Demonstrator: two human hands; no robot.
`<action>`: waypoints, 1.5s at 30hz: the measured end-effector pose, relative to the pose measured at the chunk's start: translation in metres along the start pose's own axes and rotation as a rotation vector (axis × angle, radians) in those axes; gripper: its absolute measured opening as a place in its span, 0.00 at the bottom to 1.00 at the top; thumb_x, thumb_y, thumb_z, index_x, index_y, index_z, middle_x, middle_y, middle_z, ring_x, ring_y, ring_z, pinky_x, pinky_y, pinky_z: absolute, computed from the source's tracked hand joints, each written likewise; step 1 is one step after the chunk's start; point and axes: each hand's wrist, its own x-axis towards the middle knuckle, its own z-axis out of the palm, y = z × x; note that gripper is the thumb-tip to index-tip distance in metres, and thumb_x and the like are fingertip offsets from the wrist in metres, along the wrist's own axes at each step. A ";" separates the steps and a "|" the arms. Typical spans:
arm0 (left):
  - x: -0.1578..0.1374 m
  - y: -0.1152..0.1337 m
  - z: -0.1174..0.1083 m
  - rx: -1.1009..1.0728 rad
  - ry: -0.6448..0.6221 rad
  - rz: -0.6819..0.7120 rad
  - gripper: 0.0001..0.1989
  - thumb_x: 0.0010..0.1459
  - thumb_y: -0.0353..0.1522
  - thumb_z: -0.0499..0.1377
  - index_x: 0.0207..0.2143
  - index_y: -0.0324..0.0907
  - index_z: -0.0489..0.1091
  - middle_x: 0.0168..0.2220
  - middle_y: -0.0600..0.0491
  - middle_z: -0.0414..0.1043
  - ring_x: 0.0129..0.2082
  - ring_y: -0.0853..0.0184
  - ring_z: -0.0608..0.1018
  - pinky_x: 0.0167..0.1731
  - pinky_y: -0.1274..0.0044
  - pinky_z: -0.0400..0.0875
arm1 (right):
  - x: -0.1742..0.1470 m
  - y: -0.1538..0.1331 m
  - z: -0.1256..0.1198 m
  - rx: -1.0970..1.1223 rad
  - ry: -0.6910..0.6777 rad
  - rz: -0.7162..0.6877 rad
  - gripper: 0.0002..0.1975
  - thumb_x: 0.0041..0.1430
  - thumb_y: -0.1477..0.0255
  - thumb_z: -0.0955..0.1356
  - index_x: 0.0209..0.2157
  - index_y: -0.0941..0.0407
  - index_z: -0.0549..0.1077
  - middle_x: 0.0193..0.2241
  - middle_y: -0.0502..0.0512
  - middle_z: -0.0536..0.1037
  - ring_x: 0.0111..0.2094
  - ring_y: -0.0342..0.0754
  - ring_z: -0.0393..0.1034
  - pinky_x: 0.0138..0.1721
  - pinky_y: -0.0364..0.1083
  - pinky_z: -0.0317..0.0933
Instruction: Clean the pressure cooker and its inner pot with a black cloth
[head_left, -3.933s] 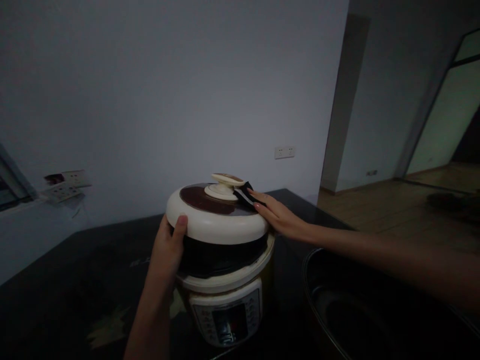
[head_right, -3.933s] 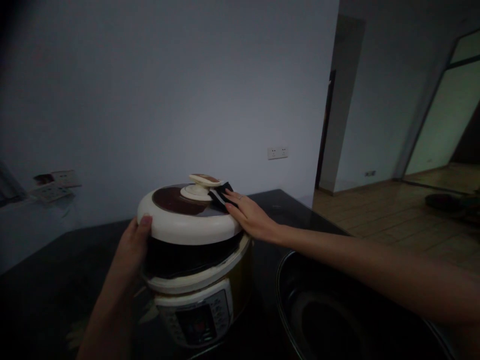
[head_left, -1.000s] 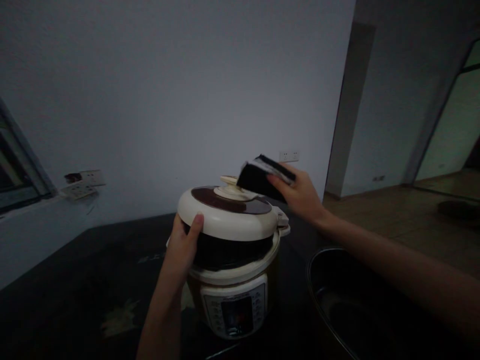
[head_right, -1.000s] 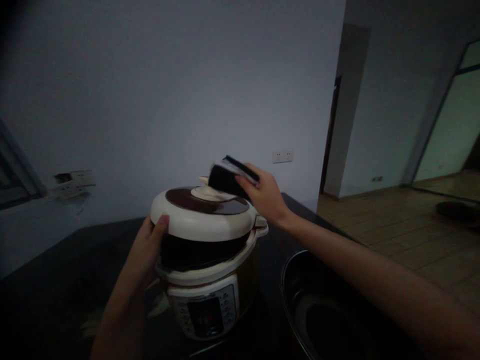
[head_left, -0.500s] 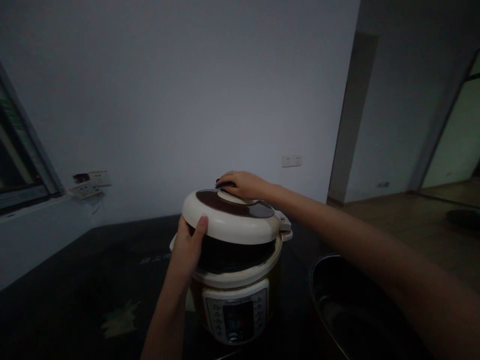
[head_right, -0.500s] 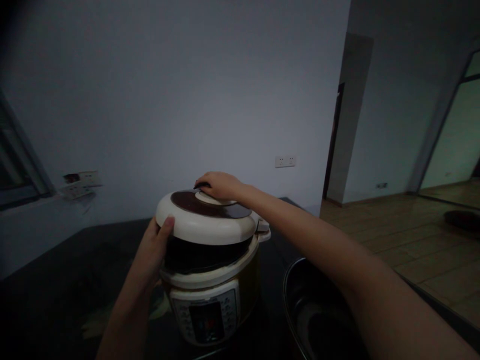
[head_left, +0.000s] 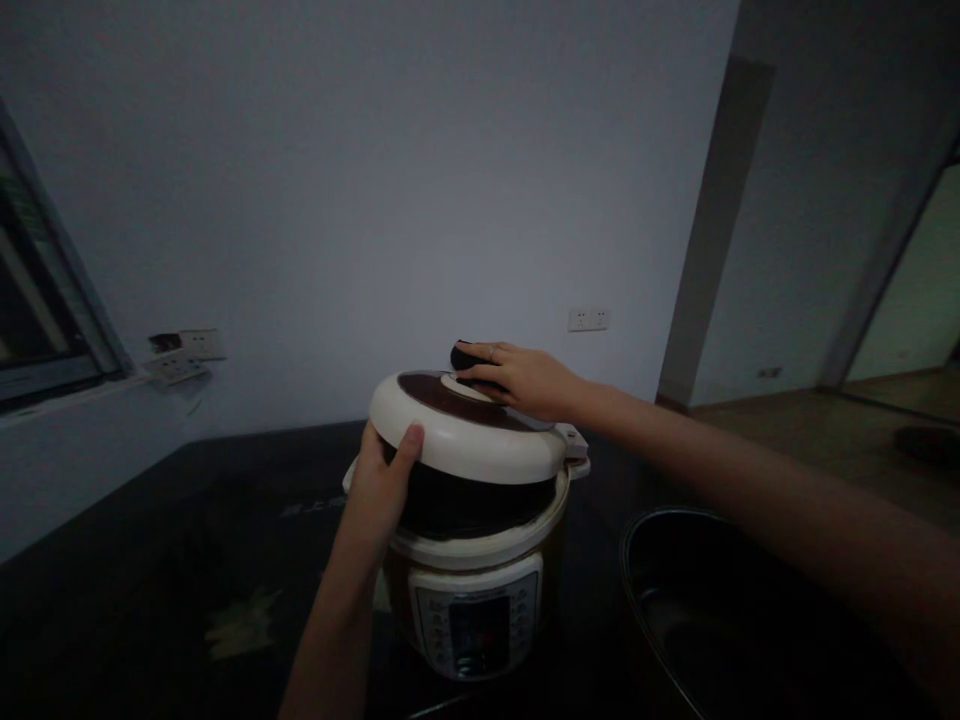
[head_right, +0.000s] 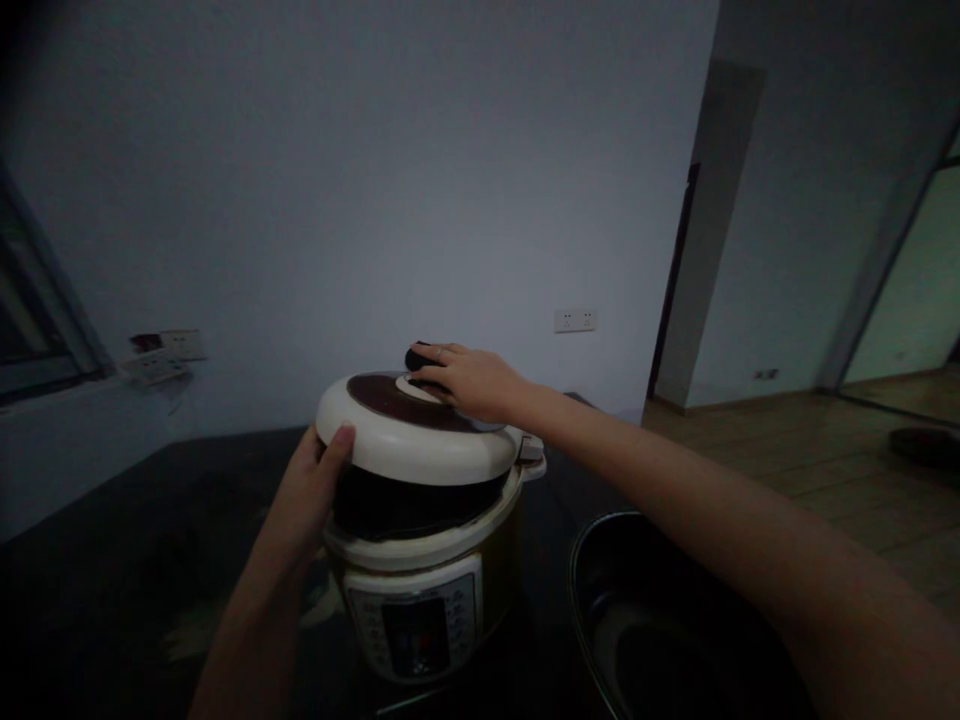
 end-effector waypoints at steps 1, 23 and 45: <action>0.000 0.000 0.000 0.006 0.003 0.005 0.36 0.51 0.52 0.61 0.56 0.40 0.65 0.54 0.42 0.71 0.55 0.51 0.72 0.58 0.60 0.61 | 0.001 0.001 0.001 0.015 0.007 0.003 0.18 0.69 0.67 0.61 0.56 0.52 0.71 0.66 0.57 0.59 0.62 0.54 0.60 0.59 0.55 0.61; 0.001 -0.005 0.000 -0.023 0.009 -0.023 0.34 0.52 0.50 0.62 0.56 0.41 0.65 0.54 0.41 0.71 0.56 0.51 0.72 0.58 0.60 0.62 | 0.072 0.005 -0.002 0.238 -0.234 0.176 0.17 0.66 0.66 0.61 0.41 0.59 0.79 0.46 0.65 0.78 0.46 0.56 0.72 0.47 0.52 0.63; 0.000 -0.005 0.001 -0.027 0.007 0.026 0.30 0.54 0.49 0.61 0.54 0.41 0.67 0.54 0.42 0.71 0.57 0.53 0.71 0.58 0.63 0.63 | 0.004 0.027 0.007 1.148 0.035 0.789 0.19 0.63 0.62 0.67 0.51 0.58 0.68 0.45 0.63 0.78 0.31 0.44 0.73 0.25 0.42 0.69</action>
